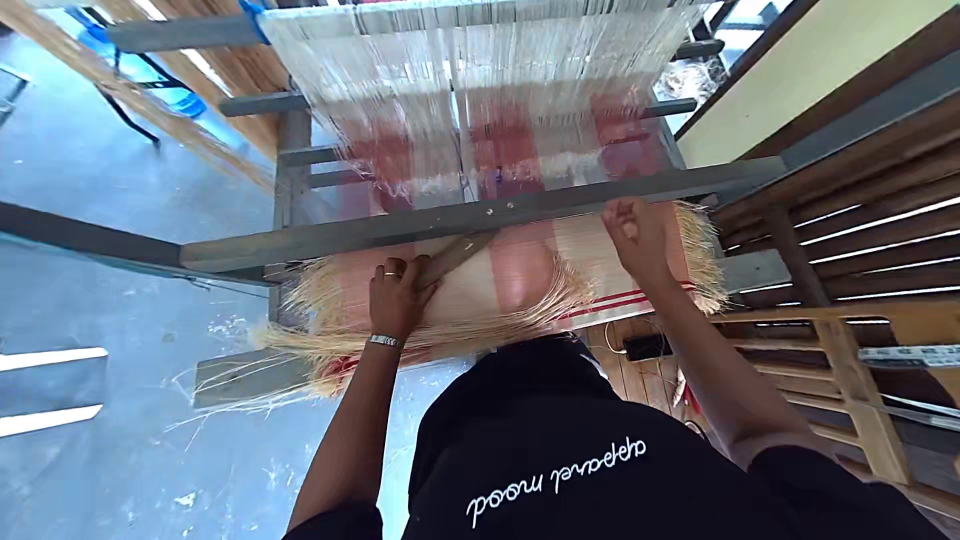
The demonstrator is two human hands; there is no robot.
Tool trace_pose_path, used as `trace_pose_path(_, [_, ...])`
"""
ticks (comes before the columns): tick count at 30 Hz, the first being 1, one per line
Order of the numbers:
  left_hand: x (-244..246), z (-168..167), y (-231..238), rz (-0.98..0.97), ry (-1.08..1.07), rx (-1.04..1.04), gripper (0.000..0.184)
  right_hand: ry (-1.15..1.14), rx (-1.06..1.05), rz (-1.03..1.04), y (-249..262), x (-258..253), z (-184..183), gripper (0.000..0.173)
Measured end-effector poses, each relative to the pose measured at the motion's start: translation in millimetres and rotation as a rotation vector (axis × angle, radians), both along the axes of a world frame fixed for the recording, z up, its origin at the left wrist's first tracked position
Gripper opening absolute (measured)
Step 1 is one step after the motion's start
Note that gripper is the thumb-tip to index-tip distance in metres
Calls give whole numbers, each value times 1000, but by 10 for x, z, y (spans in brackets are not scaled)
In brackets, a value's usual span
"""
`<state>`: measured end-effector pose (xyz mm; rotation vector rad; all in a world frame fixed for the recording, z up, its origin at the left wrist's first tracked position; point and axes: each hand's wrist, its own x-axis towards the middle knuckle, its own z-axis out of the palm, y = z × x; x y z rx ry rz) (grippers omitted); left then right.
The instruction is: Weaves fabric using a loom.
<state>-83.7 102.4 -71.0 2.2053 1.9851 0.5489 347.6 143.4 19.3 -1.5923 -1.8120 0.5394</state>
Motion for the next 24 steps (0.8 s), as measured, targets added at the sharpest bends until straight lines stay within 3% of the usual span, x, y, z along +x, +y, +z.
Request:
trace_pose_path(3, [107,-59,-78,121,6,100,64,-129,-268,-117,-439,91,-438,72])
trace_pose_path(5, [269,-38,-270,82,-30,177,70,-163,-332,-226,-630,-56,-694,96])
trace_pose_path(8, [473,-5,-605,-249,-29,56,84,-212,-222,-269,-722,-402,-847,107])
trace_pose_path(11, [285,-179,-786,-407,87,-71,95,-383,-67,-174,-809,-604,-1144,115])
trace_pose_path(13, [82,-258,-872,-456,102,-69,69,-428,73,-144,-829,-579,-1339,102])
trace_pose_path(15, [16,-316,-1026,-481,62,-29,37,-416,169,-124,-760,-518,-1402,75])
trace_pose_path(16, [31,-333,-1086,-478,35,-1,30,-404,165,-103,-699,-495,-1393,63])
trace_pose_path(19, [192,-238,-1025,-394,-21,16,23,-328,126,-53,-437,-419,-1316,44])
trace_pose_path(22, [387,-71,-724,-275,-43,-42,24,-276,158,-31,-210,-268,-1197,39])
trace_pose_path(24, [466,-70,-493,-275,-43,74,25,-262,199,-76,-88,-159,-984,41])
